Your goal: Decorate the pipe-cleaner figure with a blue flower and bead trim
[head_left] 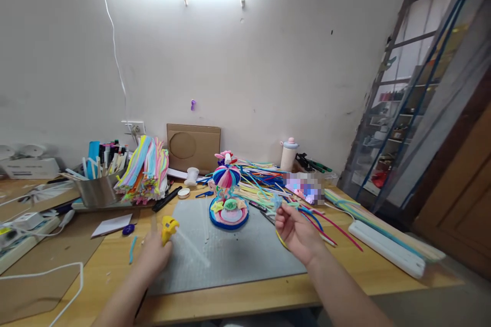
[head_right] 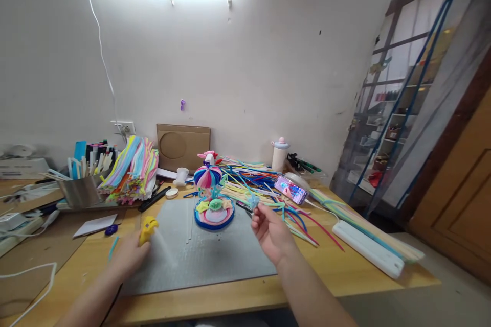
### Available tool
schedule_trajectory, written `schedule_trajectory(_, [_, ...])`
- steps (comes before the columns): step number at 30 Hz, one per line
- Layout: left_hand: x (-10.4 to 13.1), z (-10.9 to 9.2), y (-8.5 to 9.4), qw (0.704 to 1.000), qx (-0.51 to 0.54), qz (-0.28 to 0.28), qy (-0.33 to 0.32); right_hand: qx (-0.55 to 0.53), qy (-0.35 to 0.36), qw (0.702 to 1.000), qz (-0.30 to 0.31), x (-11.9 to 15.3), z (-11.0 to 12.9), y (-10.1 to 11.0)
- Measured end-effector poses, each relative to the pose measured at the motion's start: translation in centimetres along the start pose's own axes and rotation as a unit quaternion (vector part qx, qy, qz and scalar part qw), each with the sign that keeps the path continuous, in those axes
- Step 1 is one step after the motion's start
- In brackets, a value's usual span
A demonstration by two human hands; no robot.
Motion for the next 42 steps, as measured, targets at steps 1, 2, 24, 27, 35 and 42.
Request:
schedule_trajectory(1, [-0.6, 0.4, -0.5, 1.000, -0.024, 0.008, 0.002, 0.019, 0.030, 0.999, 0.005, 0.1, 0.9, -0.5])
schedule_trajectory(2, [-1.1, 0.7, -0.9, 0.999, -0.048, 0.017, 0.007, 0.037, 0.057, 0.998, 0.015, 0.2, 1.8, -1.2])
schedule_trajectory(24, [1.2, -3.7, 0.0, 0.989, -0.135, -0.043, -0.049, 0.266, 0.285, 0.914, 0.114, 2.2, 2.0, -8.5])
schedule_trajectory(27, [3.7, -9.0, 4.1, 0.988, 0.049, -0.078, -0.126, 0.386, 0.426, 0.802, 0.161, 4.4, 2.4, -10.0])
schedule_trajectory(35, [5.0, -20.1, 9.8, 0.925, 0.312, -0.016, -0.218, 0.527, 0.583, 0.550, 0.283, 7.1, 0.2, -13.5])
schedule_trajectory(42, [1.7, -20.4, 7.4, 0.899, 0.399, 0.067, -0.171, 0.546, 0.586, 0.501, 0.330, 6.0, 0.2, -15.4])
Point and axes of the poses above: each hand's wrist, its own x-axis away from the middle knuckle, its own y-axis out of the back of the hand, z = x × y, the point moved 8 cm from there along -x, towards the middle knuckle, and after that the axes turned 3 degrees about -z, right-handed, at the moved point
